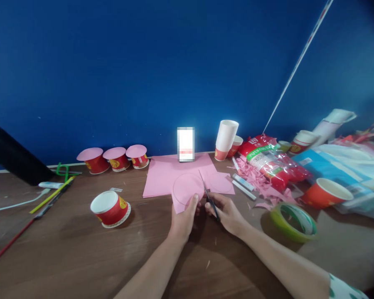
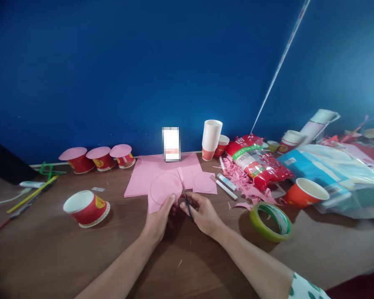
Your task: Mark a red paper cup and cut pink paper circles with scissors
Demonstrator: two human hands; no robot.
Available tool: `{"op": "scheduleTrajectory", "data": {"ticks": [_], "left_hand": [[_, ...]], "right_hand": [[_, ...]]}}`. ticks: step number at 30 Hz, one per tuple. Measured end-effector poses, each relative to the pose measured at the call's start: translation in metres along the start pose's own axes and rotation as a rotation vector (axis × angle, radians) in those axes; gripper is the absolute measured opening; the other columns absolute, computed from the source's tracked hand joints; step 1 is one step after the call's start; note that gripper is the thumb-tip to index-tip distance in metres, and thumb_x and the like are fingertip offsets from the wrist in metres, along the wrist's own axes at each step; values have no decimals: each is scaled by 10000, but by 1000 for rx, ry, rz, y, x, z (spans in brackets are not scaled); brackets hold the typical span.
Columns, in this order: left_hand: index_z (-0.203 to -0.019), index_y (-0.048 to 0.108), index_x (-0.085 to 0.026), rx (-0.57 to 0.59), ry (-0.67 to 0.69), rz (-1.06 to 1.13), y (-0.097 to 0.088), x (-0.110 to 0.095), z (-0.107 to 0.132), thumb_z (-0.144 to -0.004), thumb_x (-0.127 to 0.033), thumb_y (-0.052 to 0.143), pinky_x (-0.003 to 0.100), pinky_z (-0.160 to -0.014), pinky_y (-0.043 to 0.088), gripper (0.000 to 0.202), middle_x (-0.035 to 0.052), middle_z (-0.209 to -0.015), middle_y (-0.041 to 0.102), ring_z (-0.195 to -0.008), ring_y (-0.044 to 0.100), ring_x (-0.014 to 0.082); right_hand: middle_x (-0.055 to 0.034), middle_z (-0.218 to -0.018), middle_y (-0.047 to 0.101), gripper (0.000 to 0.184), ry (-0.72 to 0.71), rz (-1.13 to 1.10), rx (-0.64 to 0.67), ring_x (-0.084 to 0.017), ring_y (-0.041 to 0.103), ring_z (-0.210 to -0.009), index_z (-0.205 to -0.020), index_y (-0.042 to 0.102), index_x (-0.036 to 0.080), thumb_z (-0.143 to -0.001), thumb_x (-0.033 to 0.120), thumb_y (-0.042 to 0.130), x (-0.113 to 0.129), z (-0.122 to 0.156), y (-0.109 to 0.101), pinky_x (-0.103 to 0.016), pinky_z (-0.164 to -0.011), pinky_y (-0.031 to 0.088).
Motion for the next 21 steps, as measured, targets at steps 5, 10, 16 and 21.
{"op": "scheduleTrajectory", "data": {"ticks": [5, 10, 16, 21], "left_hand": [[-808, 660, -96, 2, 20, 17, -1, 0, -1, -670, -426, 642, 212, -511, 442, 358, 35, -628, 619, -547, 538, 111], [-752, 661, -99, -11, 13, 38, -2, 1, -3, -657, -418, 652, 211, -492, 433, 333, 25, -599, 608, -521, 531, 107], [-710, 657, -108, -16, -7, 50, -1, 0, -2, -644, -405, 660, 202, -479, 421, 305, 6, -558, 596, -502, 523, 98], [-705, 653, -110, -27, 3, 44, -2, -3, -1, -643, -397, 661, 206, -477, 419, 293, 3, -542, 593, -494, 523, 100]], "right_hand": [[-8, -711, 551, 366, -13, 28, 9, -101, 442, -593, -1063, 583, 150, -789, 394, 575, 1, 0, 0, -220, -541, 378], [-7, -703, 531, 379, -13, 32, 19, -104, 428, -598, -1077, 581, 143, -792, 393, 572, 4, 0, 2, -220, -535, 363], [-18, -746, 556, 373, -16, 38, 23, -115, 457, -636, -1080, 584, 148, -791, 383, 574, 6, 0, 3, -218, -561, 385], [-34, -785, 581, 392, -15, 44, 12, -143, 507, -698, -1098, 573, 150, -791, 394, 569, 5, 1, 1, -235, -612, 418]]}}
Point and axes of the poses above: each hand's wrist, its own z-axis away from the middle knuckle, its own y-axis out of the palm, x = y × z, the point moved 9 cm from there along -z, towards the middle knuckle
